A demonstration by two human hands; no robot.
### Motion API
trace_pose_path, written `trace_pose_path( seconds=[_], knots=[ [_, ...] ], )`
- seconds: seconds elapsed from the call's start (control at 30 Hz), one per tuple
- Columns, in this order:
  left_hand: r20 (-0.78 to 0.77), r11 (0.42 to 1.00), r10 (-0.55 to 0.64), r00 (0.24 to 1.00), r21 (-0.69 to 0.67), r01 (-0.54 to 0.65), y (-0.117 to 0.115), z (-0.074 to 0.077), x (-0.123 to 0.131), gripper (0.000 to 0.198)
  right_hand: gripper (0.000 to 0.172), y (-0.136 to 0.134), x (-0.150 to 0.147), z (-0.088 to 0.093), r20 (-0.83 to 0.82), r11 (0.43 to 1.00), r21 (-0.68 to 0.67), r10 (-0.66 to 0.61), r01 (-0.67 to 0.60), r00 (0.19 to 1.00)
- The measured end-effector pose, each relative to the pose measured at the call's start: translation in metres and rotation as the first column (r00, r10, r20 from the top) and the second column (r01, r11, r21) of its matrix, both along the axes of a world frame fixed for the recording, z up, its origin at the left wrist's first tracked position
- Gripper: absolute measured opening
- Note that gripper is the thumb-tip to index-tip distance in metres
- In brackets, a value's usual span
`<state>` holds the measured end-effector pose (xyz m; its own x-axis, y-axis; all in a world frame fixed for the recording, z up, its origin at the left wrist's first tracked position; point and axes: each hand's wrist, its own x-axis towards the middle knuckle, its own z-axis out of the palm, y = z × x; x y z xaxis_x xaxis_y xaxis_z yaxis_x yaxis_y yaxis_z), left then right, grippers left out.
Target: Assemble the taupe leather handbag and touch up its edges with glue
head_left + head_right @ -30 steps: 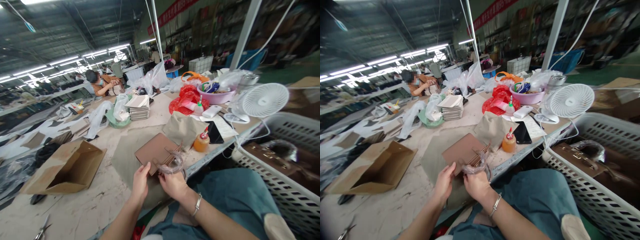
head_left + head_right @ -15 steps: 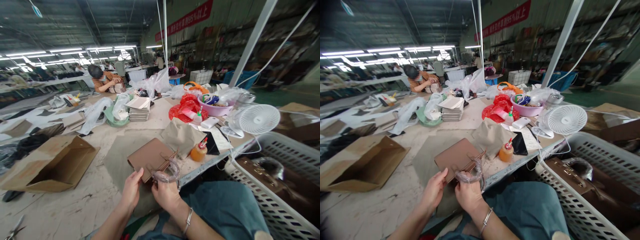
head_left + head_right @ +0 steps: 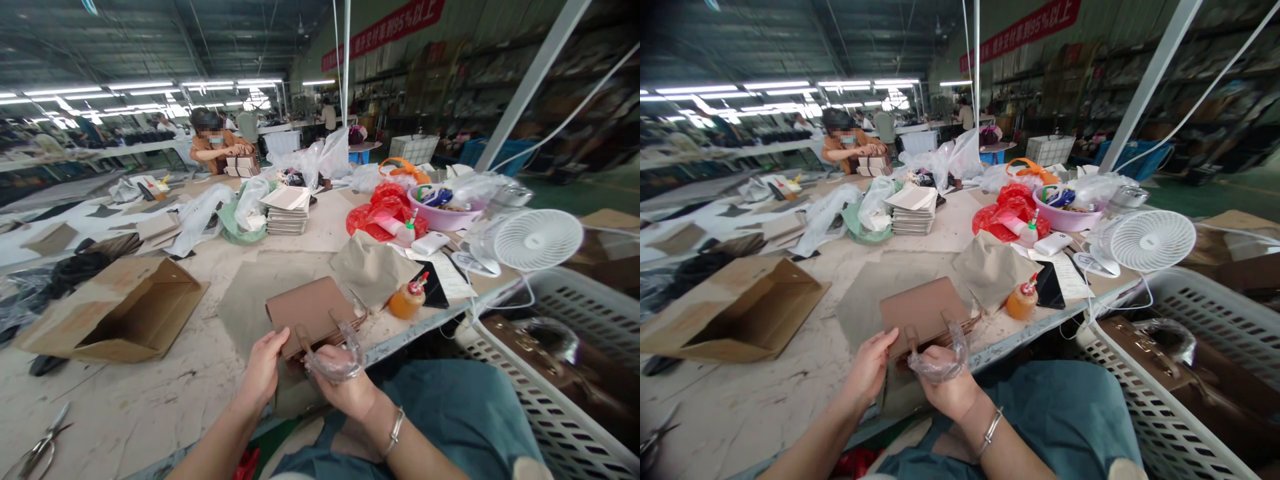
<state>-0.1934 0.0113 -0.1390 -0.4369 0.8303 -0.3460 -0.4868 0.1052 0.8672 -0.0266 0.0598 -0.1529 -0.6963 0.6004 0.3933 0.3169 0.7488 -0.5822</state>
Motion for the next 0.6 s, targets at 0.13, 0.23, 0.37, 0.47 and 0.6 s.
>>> trace_pose_path(
  seconds=[0.13, 0.23, 0.37, 0.47, 0.6],
  knots=[
    [-0.007, 1.0, 0.025, 1.0, -0.002, -0.025, 0.001, -0.001, -0.007, 0.022, 0.022, -0.002, 0.0, -0.007, -0.138, 0.987, -0.157, -0.053, 0.031, 0.989],
    [-0.019, 0.996, 0.087, 0.996, -0.004, -0.087, 0.004, -0.001, -0.023, 0.023, 0.024, 0.011, 0.01, -0.021, -0.255, 0.92, -0.326, -0.308, 0.219, 0.916],
    [-0.035, 0.991, 0.132, 0.991, -0.026, -0.133, 0.003, -0.001, -0.052, 0.026, 0.029, 0.038, 0.034, -0.04, -0.26, 0.776, -0.455, -0.586, 0.437, 0.768],
    [-0.057, 0.996, 0.083, 0.995, -0.025, -0.084, 0.002, -0.003, -0.065, 0.029, 0.03, 0.053, 0.047, -0.047, -0.238, 0.775, -0.438, -0.588, 0.455, 0.773],
    [-0.132, 0.997, 0.056, 0.99, 0.056, -0.049, 0.004, -0.004, -0.069, 0.042, 0.032, 0.071, 0.043, -0.046, -0.232, 0.876, -0.364, -0.414, 0.316, 0.88]
  ],
)
